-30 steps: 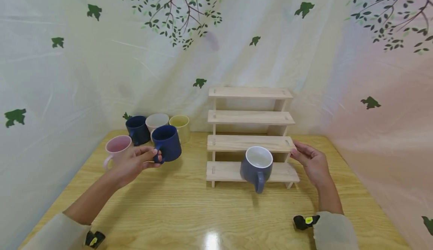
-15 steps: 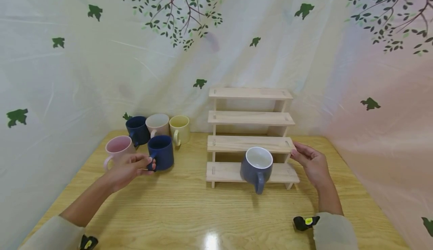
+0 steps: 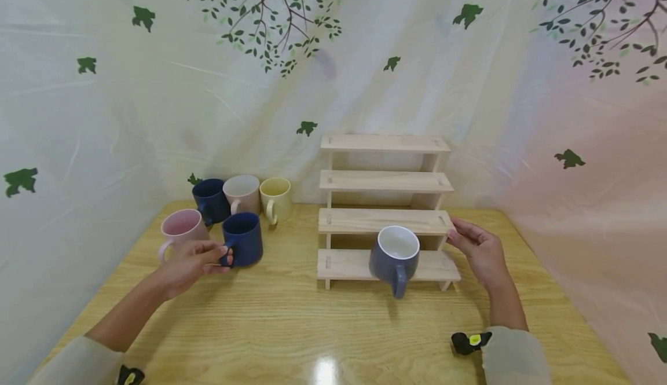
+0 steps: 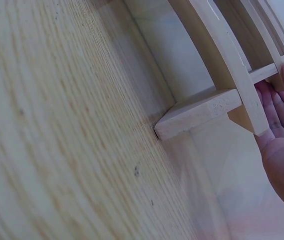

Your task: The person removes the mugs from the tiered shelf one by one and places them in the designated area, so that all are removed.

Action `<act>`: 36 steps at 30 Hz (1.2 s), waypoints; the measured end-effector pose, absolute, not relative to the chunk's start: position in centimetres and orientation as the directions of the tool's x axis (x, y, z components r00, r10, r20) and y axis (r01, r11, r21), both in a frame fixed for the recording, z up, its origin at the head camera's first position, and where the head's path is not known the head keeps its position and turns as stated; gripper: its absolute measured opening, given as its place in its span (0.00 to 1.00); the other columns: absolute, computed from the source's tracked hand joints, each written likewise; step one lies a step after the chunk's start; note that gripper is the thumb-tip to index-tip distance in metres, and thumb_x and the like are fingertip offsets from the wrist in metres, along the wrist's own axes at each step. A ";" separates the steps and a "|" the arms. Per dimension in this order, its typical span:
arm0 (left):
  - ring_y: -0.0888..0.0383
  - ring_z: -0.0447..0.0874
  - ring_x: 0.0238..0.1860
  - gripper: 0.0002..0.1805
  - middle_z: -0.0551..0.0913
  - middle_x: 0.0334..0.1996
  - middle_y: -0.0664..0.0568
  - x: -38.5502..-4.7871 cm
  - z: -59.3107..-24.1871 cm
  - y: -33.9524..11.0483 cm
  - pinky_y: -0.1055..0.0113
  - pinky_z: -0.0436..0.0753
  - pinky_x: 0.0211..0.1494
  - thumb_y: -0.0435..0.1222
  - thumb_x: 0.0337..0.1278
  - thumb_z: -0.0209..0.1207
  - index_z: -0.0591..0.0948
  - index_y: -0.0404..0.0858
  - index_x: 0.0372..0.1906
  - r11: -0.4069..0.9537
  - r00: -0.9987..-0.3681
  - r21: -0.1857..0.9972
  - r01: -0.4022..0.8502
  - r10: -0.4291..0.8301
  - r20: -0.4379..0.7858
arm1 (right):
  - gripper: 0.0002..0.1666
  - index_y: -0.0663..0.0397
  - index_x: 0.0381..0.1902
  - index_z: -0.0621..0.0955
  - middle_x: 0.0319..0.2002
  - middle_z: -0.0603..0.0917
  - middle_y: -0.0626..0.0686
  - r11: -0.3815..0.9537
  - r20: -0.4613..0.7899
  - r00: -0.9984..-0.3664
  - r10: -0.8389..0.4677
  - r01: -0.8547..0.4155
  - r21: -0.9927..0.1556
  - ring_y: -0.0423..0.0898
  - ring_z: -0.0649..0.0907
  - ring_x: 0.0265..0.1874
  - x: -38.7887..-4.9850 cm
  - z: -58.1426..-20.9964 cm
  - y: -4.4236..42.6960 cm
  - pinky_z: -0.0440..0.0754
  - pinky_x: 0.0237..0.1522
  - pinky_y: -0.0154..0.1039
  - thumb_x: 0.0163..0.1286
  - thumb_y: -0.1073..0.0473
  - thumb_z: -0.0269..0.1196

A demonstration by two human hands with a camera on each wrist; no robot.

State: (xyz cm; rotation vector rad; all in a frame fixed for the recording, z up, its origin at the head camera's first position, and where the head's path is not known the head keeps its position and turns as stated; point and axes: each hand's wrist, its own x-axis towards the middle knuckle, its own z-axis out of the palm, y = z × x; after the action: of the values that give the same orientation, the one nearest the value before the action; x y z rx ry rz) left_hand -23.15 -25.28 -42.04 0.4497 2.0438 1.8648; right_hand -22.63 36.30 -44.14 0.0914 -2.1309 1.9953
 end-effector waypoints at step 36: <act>0.56 0.86 0.44 0.17 0.83 0.41 0.47 -22.7 -43.0 -27.7 0.61 0.88 0.52 0.31 0.79 0.51 0.77 0.16 0.50 0.102 -0.934 0.994 0.033 0.358 -0.005 | 0.31 0.73 0.67 0.73 0.49 0.87 0.41 0.045 0.253 -0.964 0.087 -0.250 -0.967 0.37 0.89 0.44 -22.5 -44.2 36.1 0.83 0.51 0.30 0.73 0.61 0.66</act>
State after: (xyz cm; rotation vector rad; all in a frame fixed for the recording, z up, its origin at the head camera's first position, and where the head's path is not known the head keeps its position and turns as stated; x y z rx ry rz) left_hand -22.73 -27.73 -42.98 0.3900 2.1339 1.9147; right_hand -22.53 36.07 -44.24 0.1665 -2.0787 2.0102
